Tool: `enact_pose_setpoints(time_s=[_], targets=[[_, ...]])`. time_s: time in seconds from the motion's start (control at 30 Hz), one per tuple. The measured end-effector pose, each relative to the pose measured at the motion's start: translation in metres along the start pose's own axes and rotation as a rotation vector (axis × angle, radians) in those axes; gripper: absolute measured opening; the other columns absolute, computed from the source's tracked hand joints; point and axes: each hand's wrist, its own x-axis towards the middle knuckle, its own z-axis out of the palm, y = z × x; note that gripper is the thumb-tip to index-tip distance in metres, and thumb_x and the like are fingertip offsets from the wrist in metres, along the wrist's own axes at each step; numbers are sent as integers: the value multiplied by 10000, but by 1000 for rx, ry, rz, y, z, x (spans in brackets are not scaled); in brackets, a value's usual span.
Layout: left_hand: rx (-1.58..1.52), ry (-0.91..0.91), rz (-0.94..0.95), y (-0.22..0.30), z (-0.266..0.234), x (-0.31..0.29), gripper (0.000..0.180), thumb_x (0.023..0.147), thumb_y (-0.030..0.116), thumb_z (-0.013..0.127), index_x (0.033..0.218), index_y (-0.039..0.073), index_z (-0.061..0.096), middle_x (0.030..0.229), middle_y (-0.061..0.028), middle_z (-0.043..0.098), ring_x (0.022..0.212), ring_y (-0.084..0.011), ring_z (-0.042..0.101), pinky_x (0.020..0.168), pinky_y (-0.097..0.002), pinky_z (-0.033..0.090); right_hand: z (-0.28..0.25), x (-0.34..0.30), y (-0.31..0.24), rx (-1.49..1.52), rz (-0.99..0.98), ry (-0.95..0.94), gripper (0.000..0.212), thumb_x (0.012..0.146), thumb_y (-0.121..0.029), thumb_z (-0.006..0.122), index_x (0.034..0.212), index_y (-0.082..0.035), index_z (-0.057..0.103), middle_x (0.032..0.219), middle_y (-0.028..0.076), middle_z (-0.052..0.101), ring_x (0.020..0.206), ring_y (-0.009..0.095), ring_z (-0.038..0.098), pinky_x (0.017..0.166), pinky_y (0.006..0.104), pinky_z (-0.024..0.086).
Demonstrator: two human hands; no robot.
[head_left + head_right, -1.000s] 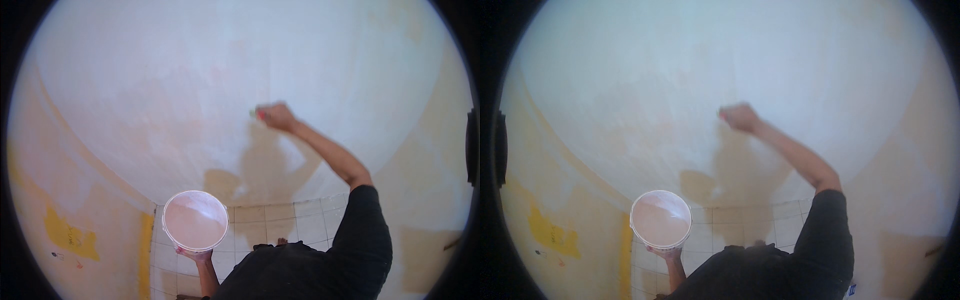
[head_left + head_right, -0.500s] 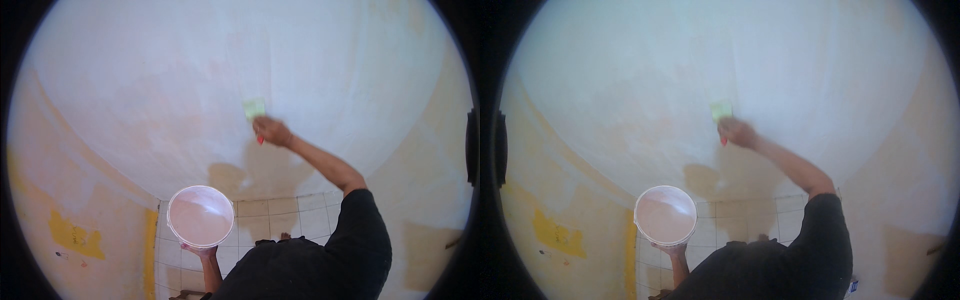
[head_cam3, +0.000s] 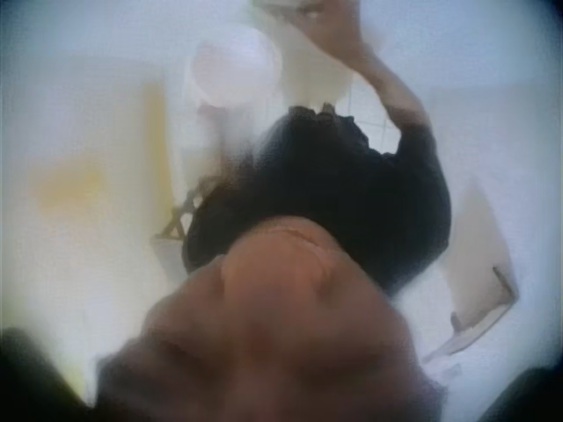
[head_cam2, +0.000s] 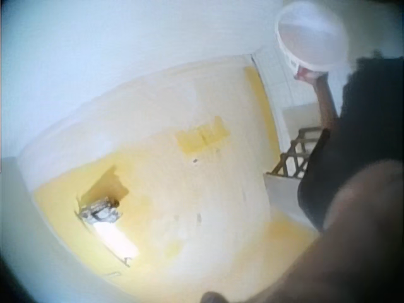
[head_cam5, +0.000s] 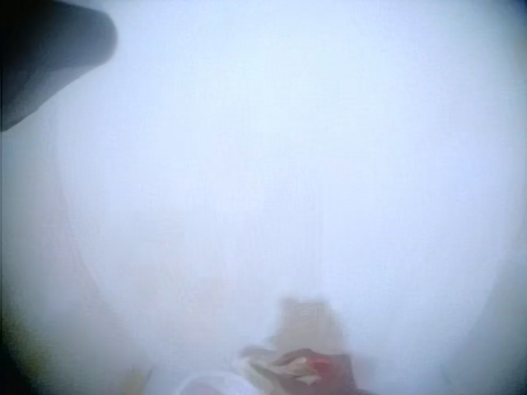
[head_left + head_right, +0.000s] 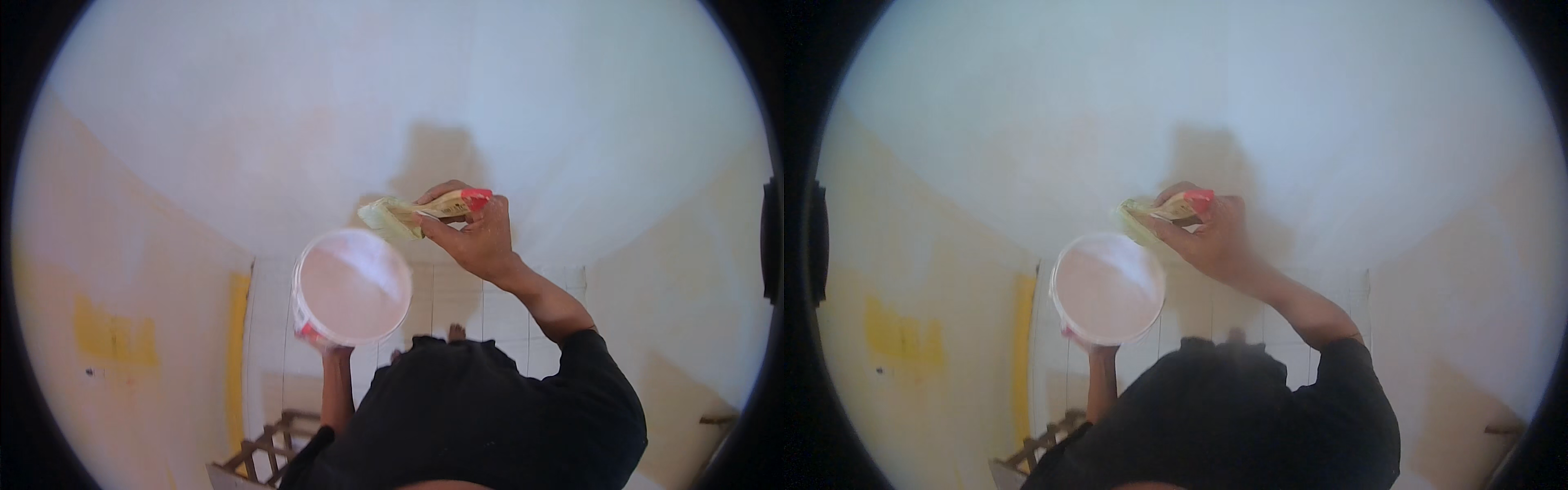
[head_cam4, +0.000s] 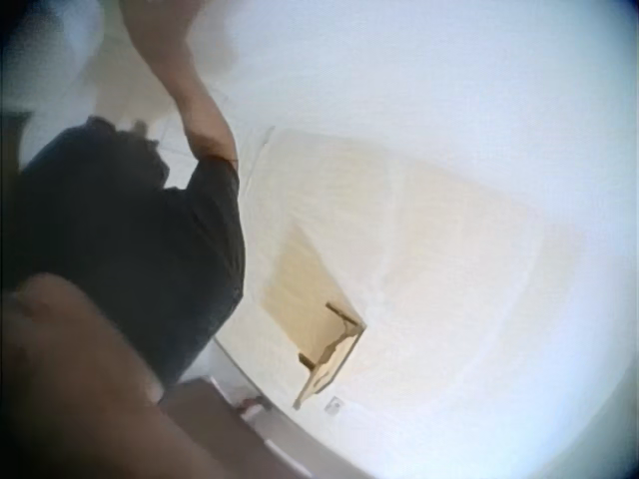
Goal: The person sits on a tiled floor and paints a white wall using a paintbrush and a bucket of white paint. They repeatedly dip the brush into the bucket and apply paint to the lower section of the wall in a repetitive motion.
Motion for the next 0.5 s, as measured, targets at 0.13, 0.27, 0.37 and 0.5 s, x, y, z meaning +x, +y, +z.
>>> enact_pose_setpoints(time_s=[0.13, 0.27, 0.37, 0.5], targets=[[57, 6, 9, 8, 0, -7, 1056, 713, 859, 468, 1485, 150, 342, 1486, -126, 396, 1318, -367, 424, 1065, -556, 397, 34, -25, -3, -144, 197, -228, 178, 818, -114, 763, 905, 25, 695, 736, 70, 704, 669, 77, 653, 593, 247, 527], [262, -3, 57, 19, 4, -13, 1105, 697, 875, 481, 1480, 106, 344, 1461, -148, 427, 1297, -347, 460, 1058, -513, 428, 70, -53, 2, -148, 244, -254, 273, 787, -242, 759, 841, 14, 680, 704, 184, 672, 628, 324, 668, 573, 371, 514], [213, -7, 83, 9, 7, 0, 1090, 689, 838, 538, 1473, 103, 356, 1431, -136, 469, 1274, -330, 495, 1048, -498, 449, 68, -38, 24, -331, 302, -384, 251, 802, -171, 763, 903, 46, 688, 720, 152, 706, 599, 172, 670, 569, 309, 510], [206, -2, 99, -1, 9, 5, 1048, 719, 801, 542, 1468, 92, 364, 1423, -138, 479, 1263, -318, 507, 1046, -483, 448, 67, -42, 43, -355, 396, -379, 267, 781, -196, 781, 876, 39, 698, 722, 175, 696, 595, 233, 674, 566, 334, 502]])
